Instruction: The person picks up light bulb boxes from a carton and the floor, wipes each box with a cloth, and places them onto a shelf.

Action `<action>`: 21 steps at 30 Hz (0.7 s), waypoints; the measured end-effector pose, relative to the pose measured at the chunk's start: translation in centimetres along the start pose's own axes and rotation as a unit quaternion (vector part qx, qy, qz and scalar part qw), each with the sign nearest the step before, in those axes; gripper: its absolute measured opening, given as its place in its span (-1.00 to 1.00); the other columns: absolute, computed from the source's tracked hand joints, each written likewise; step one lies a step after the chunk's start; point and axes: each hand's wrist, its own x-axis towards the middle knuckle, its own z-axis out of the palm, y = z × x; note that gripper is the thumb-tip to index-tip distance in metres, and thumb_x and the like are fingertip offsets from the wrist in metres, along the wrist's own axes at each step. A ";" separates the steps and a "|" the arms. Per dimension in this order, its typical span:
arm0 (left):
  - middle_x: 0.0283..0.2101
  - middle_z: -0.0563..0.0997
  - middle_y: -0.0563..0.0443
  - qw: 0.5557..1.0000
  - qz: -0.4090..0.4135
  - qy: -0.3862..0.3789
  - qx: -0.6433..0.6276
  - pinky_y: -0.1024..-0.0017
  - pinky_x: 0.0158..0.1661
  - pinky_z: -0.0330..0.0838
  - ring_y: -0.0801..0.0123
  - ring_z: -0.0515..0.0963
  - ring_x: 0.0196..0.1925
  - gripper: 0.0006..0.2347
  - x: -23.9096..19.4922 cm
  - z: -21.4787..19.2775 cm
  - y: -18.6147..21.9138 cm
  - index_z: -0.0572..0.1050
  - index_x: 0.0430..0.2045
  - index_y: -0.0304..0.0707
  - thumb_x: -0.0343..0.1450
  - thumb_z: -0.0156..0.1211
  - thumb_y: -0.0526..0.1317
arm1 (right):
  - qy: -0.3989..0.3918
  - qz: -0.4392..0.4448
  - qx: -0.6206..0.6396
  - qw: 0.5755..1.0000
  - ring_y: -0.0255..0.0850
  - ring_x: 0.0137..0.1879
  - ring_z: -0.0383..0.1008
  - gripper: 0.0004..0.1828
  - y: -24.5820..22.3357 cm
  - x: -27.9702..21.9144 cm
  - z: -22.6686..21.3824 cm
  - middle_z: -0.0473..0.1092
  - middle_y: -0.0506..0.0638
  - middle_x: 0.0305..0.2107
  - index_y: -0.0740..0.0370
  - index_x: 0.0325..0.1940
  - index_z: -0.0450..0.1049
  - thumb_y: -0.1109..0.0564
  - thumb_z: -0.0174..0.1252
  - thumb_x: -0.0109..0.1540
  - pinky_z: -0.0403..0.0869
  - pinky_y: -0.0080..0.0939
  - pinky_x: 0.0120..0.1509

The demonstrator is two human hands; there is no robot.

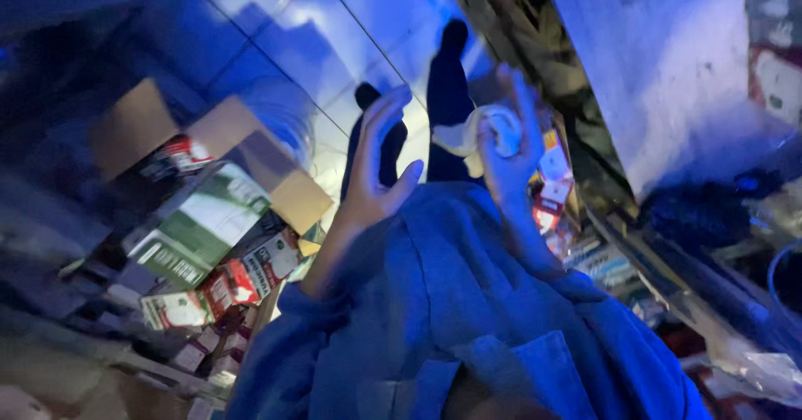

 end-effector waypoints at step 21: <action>0.22 0.52 -0.17 0.944 0.139 0.249 -0.164 0.24 0.35 0.28 0.21 0.49 0.33 -0.53 -13.1 -15.8 11.3 0.29 0.32 -0.38 0.46 0.14 -0.33 | -0.223 -0.214 0.043 0.950 -0.37 0.08 0.45 -0.57 -24.8 -3.4 17.3 0.49 -0.01 0.07 0.30 0.27 0.46 0.34 0.17 0.29 0.45 -0.33 0.19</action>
